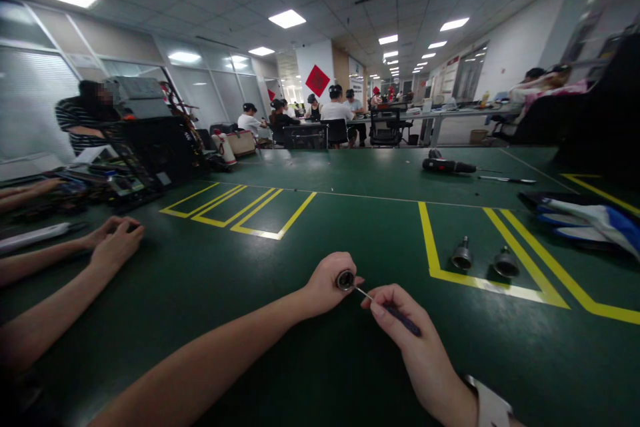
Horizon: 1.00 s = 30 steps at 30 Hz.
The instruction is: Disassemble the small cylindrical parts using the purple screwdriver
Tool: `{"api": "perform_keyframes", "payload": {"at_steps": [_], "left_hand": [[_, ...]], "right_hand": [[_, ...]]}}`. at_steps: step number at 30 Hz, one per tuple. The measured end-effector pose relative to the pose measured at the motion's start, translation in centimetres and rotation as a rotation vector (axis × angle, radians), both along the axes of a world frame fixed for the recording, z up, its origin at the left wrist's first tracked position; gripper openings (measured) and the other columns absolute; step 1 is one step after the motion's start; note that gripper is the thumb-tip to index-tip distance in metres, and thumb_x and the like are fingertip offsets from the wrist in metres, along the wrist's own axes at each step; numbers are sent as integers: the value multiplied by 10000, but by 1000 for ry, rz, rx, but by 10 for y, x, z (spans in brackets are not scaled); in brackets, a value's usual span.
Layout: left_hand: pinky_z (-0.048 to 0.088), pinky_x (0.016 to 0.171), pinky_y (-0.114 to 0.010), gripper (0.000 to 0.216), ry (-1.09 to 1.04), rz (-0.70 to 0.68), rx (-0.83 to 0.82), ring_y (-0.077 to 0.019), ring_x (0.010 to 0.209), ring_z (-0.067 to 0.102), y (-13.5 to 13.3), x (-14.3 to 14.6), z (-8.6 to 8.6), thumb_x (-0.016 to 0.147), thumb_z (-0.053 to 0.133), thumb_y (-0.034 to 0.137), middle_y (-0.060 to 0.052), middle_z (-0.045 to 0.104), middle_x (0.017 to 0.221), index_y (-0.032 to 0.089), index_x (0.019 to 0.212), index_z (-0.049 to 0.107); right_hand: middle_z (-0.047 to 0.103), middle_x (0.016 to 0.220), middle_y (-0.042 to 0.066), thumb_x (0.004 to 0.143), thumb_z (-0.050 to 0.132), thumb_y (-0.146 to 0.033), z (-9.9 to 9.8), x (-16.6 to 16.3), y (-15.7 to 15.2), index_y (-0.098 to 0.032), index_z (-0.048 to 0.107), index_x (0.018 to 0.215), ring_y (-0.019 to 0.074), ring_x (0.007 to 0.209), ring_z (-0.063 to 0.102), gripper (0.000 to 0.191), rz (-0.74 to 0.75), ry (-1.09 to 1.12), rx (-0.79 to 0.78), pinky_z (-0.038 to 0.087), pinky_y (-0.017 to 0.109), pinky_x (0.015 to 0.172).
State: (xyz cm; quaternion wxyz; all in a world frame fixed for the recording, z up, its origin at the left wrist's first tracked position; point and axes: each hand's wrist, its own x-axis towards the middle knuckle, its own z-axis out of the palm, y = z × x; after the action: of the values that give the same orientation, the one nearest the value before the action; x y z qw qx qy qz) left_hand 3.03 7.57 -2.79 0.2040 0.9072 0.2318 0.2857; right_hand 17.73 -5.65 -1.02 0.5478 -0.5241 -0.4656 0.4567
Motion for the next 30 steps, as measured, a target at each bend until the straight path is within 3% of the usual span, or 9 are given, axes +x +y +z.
{"api": "perform_keyframes", "payload": {"at_steps": [8,15,20,30], "left_hand": [[391,627,-238,231,-71,-53,-108,-108,630,461,2,1,0,788,617,296,20,491,667,164,650,486],[399,640,-241,191,-40,55,-89,-112,641,467,0,2,3,767,631,227,28,491,680,167,655,489],[387,637,-238,197,-59,50,-60,-111,642,466,1,2,0,775,632,230,33,485,676,169,656,487],[360,589,-222,244,-116,-49,-137,-95,602,425,2,1,0,771,627,273,40,443,645,164,635,456]], "right_hand": [[648,845,36,757,621,-395,1,0,1,-230,659,740,228,844,540,170,-10,193,-45,409,366,798],[613,830,13,792,593,-431,-3,0,0,-250,640,792,237,904,538,187,-16,23,0,403,340,763],[611,828,16,820,565,-432,-5,1,-1,-250,636,807,248,922,542,196,31,-89,-12,404,328,723],[643,858,34,767,609,-409,2,-1,0,-225,648,751,225,852,537,188,-4,168,-54,408,360,790]]}}
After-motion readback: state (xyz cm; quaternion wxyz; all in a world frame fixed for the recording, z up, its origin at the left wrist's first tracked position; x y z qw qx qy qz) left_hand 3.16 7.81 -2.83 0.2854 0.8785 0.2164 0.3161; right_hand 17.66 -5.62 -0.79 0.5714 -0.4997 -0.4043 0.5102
